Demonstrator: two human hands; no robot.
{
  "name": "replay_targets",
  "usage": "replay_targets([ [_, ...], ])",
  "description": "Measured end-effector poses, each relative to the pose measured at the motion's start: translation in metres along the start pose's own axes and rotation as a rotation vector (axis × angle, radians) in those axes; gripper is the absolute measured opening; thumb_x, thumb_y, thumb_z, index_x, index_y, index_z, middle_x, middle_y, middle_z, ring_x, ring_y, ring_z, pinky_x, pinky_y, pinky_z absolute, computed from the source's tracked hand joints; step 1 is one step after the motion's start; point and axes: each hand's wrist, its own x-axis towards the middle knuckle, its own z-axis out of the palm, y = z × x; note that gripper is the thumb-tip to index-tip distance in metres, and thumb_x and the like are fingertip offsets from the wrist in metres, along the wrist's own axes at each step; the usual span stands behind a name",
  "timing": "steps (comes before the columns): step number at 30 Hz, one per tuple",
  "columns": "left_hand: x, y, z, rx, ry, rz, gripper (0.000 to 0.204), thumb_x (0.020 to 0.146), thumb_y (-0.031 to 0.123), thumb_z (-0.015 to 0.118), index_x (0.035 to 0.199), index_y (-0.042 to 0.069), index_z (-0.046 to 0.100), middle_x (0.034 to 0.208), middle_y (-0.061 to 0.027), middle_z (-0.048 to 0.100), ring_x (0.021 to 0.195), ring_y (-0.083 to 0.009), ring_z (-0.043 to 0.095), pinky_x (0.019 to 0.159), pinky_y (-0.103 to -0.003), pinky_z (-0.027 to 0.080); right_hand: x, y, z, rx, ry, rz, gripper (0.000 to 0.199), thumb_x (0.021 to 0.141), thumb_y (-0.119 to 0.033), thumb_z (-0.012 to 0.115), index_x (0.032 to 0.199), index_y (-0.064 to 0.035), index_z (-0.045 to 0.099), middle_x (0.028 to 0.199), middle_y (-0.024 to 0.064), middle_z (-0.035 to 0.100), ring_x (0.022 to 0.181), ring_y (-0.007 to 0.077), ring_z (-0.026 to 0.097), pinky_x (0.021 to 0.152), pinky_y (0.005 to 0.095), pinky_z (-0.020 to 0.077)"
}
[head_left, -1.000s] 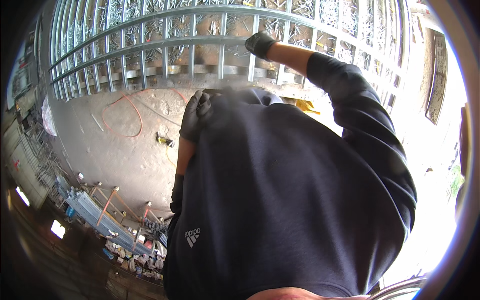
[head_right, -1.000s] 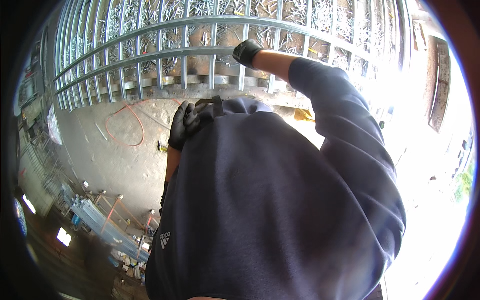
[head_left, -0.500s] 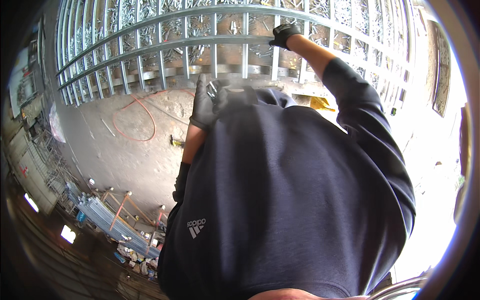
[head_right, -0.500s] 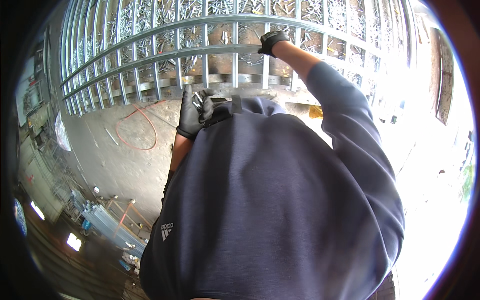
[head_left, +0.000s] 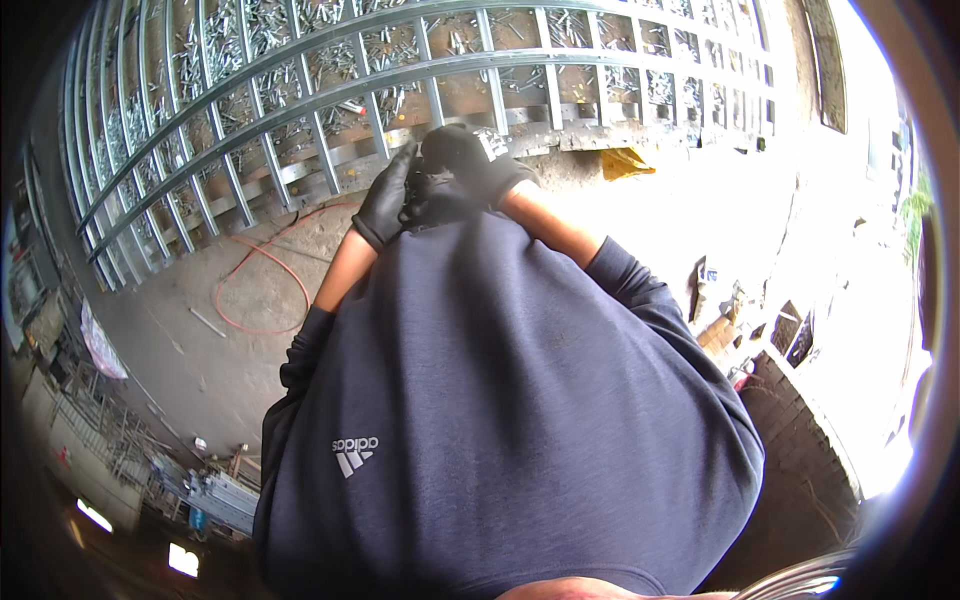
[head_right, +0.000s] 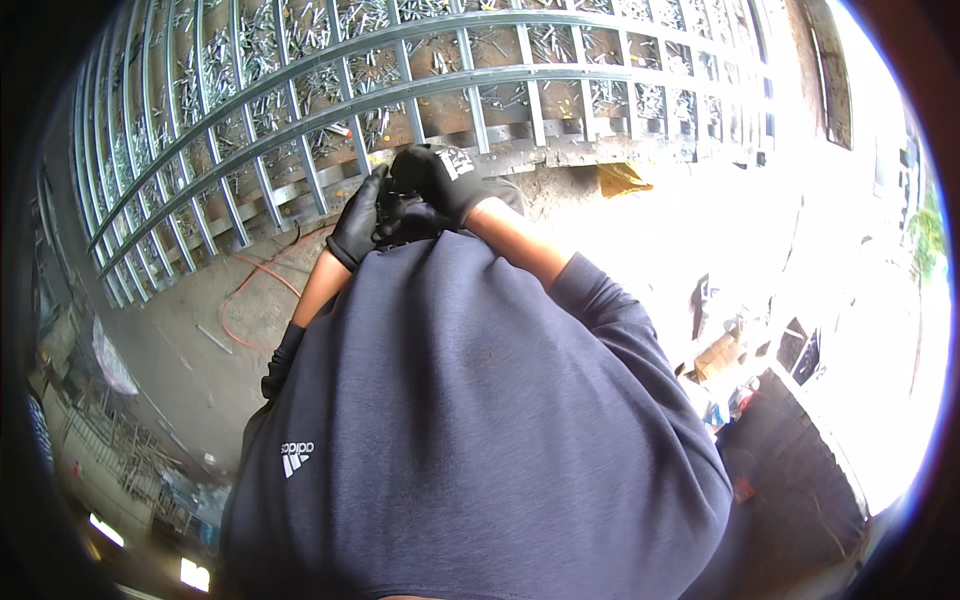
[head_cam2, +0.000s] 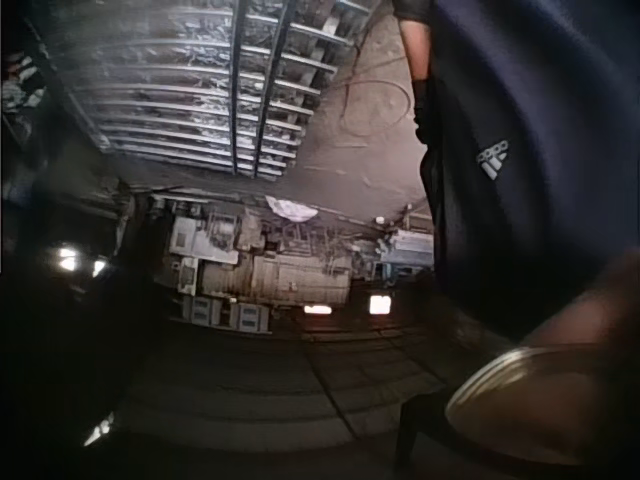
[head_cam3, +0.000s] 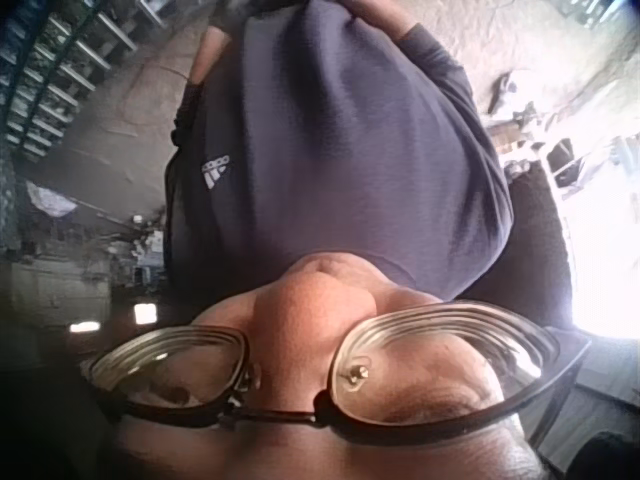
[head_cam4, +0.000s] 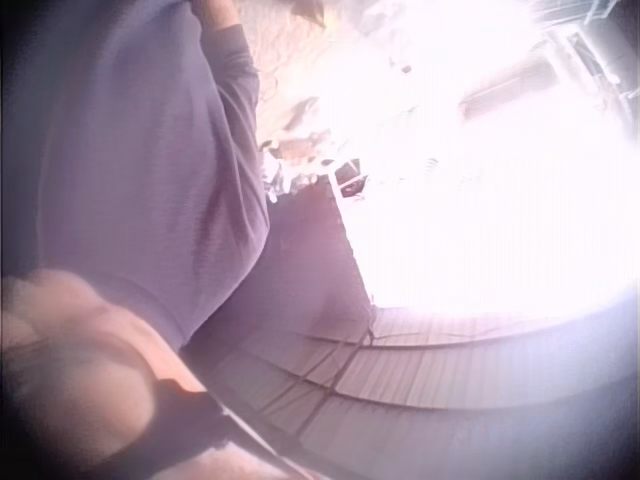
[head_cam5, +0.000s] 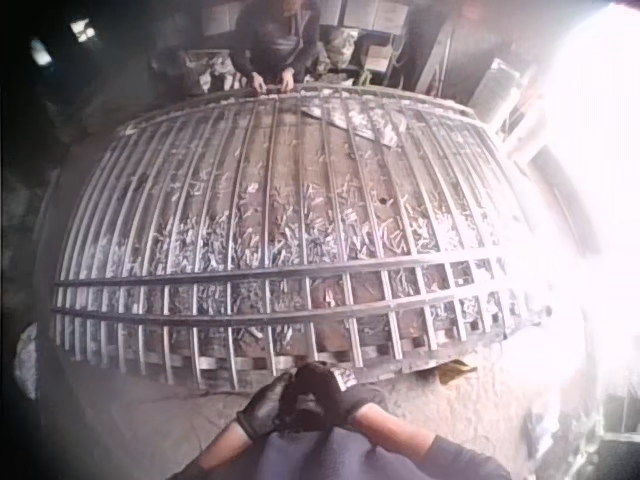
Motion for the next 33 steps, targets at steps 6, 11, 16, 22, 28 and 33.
replay_targets([
  [6, -0.018, -0.003, -0.022, 0.171, 0.000, 0.022, 0.022, 0.107, 0.027, 0.053, 0.102, 0.010, 0.066, 0.063, 0.0054, 0.050, 0.045, -0.0032, 0.037, 0.039, -0.019, 0.027, -0.022, 0.048, 0.032, 0.006, -0.009, 0.038, 0.023, 0.101, -0.022, 0.059, 0.104, -0.0013, 0.069, 0.100, 0.0117, 0.074, 0.080, 0.0215, 0.070, 0.070, 0.0335, 0.0564],
  [11, -0.028, 0.001, -0.034, 0.157, -0.051, 0.136, 0.025, 0.107, 0.030, 0.053, 0.103, 0.008, 0.064, 0.063, 0.0053, 0.048, 0.045, -0.0028, 0.036, 0.040, -0.019, 0.027, 0.018, 0.142, -0.054, -0.049, -0.104, 0.350, 0.017, 0.094, -0.018, 0.060, 0.102, -0.0081, 0.072, 0.103, 0.0101, 0.072, 0.089, 0.0234, 0.070, 0.076, 0.0371, 0.0549],
  [16, -0.057, 0.006, -0.057, -0.020, 0.194, 0.128, 0.032, 0.109, 0.036, 0.048, 0.102, 0.007, 0.061, 0.058, 0.0054, 0.040, 0.040, -0.0045, 0.031, 0.036, -0.021, 0.022, 0.067, 0.217, -0.120, -0.924, -0.361, 0.284, 0.025, 0.095, -0.024, 0.053, 0.110, -0.0101, 0.067, 0.111, 0.0182, 0.071, 0.102, 0.0375, 0.068, 0.087, 0.0466, 0.0496],
  [22, -0.058, -0.010, -0.053, -0.107, 0.275, 0.226, 0.033, 0.110, 0.036, 0.045, 0.104, 0.007, 0.059, 0.057, 0.0045, 0.037, 0.039, -0.0053, 0.031, 0.036, -0.022, 0.021, 0.097, 0.206, -0.138, -0.764, -0.297, 0.479, 0.041, 0.096, -0.039, 0.046, 0.100, -0.0084, 0.073, 0.102, 0.0206, 0.072, 0.101, 0.0409, 0.069, 0.087, 0.0498, 0.0512],
  [28, -0.045, -0.021, -0.036, -0.144, 0.297, 0.180, 0.033, 0.111, 0.035, 0.043, 0.103, 0.006, 0.058, 0.055, 0.0035, 0.036, 0.039, -0.0062, 0.029, 0.036, -0.023, 0.021, 0.107, 0.148, -0.125, -1.212, -0.510, -0.010, 0.029, 0.096, -0.025, 0.052, 0.085, -0.0097, 0.075, 0.084, 0.0136, 0.074, 0.079, 0.0304, 0.074, 0.067, 0.0471, 0.0571],
  [33, -0.034, -0.012, -0.023, -0.170, 0.279, 0.234, 0.035, 0.111, 0.037, 0.041, 0.103, 0.006, 0.057, 0.055, 0.0028, 0.034, 0.039, -0.0072, 0.027, 0.036, -0.023, 0.021, 0.117, 0.150, -0.124, -1.235, -0.600, 0.152, 0.030, 0.097, -0.033, 0.052, 0.103, -0.0142, 0.075, 0.101, 0.0092, 0.075, 0.094, 0.0280, 0.073, 0.073, 0.0451, 0.0570],
])
